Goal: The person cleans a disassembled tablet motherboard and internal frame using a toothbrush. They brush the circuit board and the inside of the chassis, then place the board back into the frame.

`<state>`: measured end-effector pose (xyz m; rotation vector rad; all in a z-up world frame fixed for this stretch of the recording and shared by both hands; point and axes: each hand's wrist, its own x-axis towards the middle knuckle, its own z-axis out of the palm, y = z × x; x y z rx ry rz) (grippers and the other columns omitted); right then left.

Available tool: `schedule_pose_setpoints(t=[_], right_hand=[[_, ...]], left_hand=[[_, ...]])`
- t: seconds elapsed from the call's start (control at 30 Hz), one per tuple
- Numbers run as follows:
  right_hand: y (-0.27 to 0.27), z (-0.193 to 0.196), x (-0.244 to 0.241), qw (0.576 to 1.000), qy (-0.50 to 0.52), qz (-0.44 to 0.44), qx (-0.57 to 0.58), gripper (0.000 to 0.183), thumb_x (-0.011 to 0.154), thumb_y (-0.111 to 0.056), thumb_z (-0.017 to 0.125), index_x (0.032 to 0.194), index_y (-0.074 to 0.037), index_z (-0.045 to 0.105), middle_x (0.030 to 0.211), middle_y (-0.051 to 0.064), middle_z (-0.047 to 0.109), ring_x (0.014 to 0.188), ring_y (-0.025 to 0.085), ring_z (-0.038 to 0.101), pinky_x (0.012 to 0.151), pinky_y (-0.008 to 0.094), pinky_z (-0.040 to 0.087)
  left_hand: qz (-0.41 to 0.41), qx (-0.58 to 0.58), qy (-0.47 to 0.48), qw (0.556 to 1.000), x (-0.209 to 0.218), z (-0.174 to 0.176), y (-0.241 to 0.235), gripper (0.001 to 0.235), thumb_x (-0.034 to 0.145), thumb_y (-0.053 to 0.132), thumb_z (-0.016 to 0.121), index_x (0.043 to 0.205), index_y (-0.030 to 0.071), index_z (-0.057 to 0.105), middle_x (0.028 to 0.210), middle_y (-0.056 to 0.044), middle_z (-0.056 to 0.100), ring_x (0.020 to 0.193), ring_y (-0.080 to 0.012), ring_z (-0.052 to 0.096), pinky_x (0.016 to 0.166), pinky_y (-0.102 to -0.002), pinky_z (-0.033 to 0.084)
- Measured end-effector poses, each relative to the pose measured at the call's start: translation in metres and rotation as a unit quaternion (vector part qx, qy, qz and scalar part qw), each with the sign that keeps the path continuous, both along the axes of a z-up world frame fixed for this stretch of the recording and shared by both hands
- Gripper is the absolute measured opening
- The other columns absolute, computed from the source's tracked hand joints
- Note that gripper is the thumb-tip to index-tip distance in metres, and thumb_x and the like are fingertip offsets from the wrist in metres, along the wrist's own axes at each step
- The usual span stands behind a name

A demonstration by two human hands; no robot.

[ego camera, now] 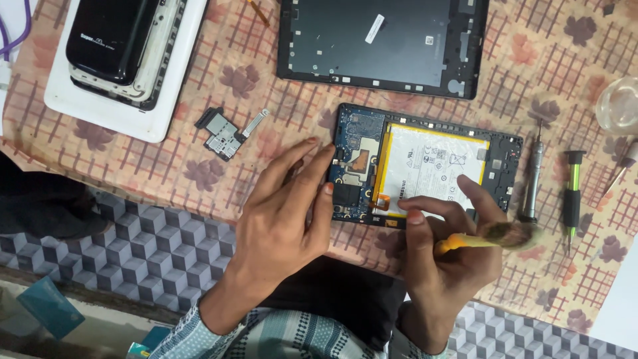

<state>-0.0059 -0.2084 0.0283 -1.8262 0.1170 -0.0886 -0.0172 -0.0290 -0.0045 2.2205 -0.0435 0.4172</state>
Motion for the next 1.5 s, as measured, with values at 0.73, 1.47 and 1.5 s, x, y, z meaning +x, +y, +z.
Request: schedule_pose_setpoints(t=[0.73, 1.47, 1.5], right_hand=[[0.006, 0.001, 0.001, 1.0, -0.026, 0.0, -0.005, 0.055, 0.098, 0.013, 0.062, 0.145, 0.011, 0.034, 0.117, 0.024, 0.062, 0.097, 0.026, 0.074, 0.069, 0.029, 0.066], [0.008, 0.005, 0.006, 0.993, 0.014, 0.093, -0.078, 0.066, 0.096, 0.014, 0.047, 0.155, 0.0, 0.022, 0.128, 0.032, 0.068, 0.09, 0.018, 0.073, 0.055, 0.02, 0.055], [0.009, 0.005, 0.006, 0.991, 0.015, 0.092, -0.095, 0.066, 0.096, 0.015, 0.046, 0.155, 0.0, 0.022, 0.129, 0.032, 0.068, 0.102, 0.019, 0.074, 0.056, 0.02, 0.056]], left_hand=[[0.017, -0.138, 0.02, 0.99, -0.008, 0.034, -0.01, 0.035, 0.094, -0.001, 0.068, 0.127, -0.002, 0.057, 0.126, -0.017, 0.068, 0.128, -0.0298, 0.062, 0.106, -0.038, 0.054], [0.034, -0.168, 0.085, 0.982, 0.028, 0.02, -0.006, 0.047, 0.093, -0.01, 0.064, 0.138, -0.003, 0.049, 0.136, -0.018, 0.059, 0.122, -0.0308, 0.062, 0.088, -0.034, 0.061], [0.025, -0.183, 0.104, 0.977, 0.027, 0.019, -0.004, 0.049, 0.092, -0.01, 0.063, 0.138, -0.001, 0.05, 0.136, -0.018, 0.06, 0.12, -0.0294, 0.064, 0.087, -0.035, 0.06]])
